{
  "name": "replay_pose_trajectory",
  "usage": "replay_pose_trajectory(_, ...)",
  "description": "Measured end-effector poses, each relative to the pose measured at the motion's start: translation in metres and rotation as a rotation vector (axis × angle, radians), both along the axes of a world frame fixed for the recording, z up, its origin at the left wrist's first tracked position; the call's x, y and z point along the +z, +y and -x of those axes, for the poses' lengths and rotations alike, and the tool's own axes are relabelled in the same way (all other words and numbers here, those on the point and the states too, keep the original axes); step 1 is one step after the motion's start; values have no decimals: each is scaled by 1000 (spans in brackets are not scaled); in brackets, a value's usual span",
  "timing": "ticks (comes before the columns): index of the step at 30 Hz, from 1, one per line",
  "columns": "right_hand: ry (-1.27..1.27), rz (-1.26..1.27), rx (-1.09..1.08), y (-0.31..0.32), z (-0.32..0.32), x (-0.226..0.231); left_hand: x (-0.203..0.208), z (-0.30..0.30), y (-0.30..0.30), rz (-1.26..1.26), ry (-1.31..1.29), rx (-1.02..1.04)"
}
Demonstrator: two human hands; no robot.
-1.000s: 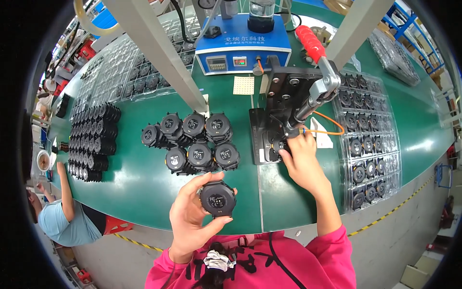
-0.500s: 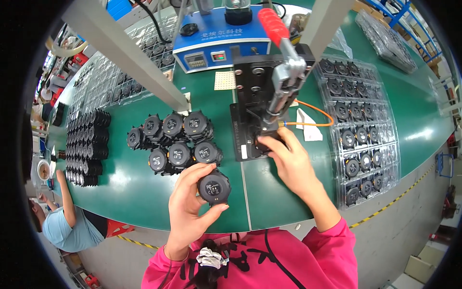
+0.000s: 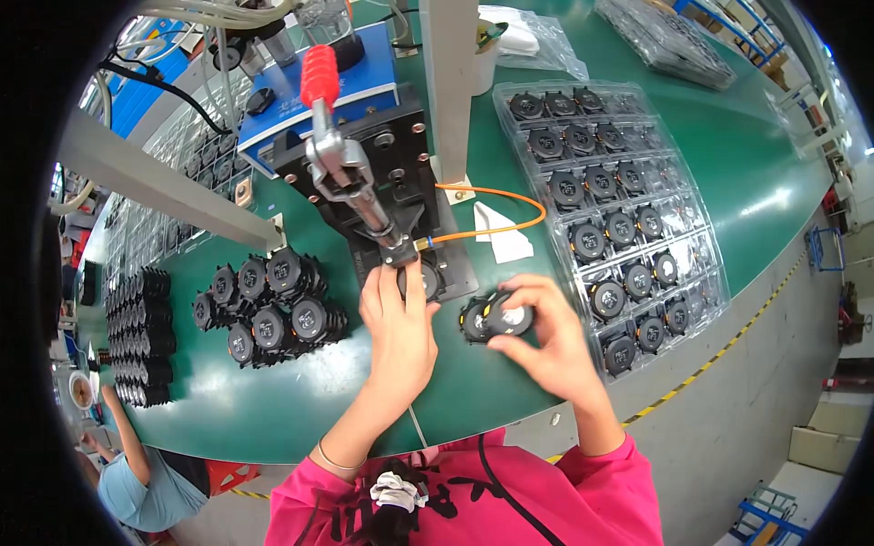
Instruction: The person assembles electronic parts by stacking plastic housings and pressing them together using a manual press machine, creating finished components that are then placed into storage trays.
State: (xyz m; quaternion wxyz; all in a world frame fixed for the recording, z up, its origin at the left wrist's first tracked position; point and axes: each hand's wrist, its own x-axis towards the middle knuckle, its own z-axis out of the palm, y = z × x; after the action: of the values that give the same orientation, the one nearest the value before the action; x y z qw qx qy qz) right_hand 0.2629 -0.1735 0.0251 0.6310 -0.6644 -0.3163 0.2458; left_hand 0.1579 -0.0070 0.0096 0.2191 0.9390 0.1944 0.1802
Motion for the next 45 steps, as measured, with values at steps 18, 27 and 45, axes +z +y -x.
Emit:
replay_pose_trajectory(18,-768,775,279,31,4,33,112,7,57,-123,-433,87)
replay_pose_trajectory(27,-896,853,309,26,4,29,160,-39,72,-193,-677,-346)
replay_pose_trajectory(45,-942,158,322,91,54,45,23,113,14,4,-670,-359)
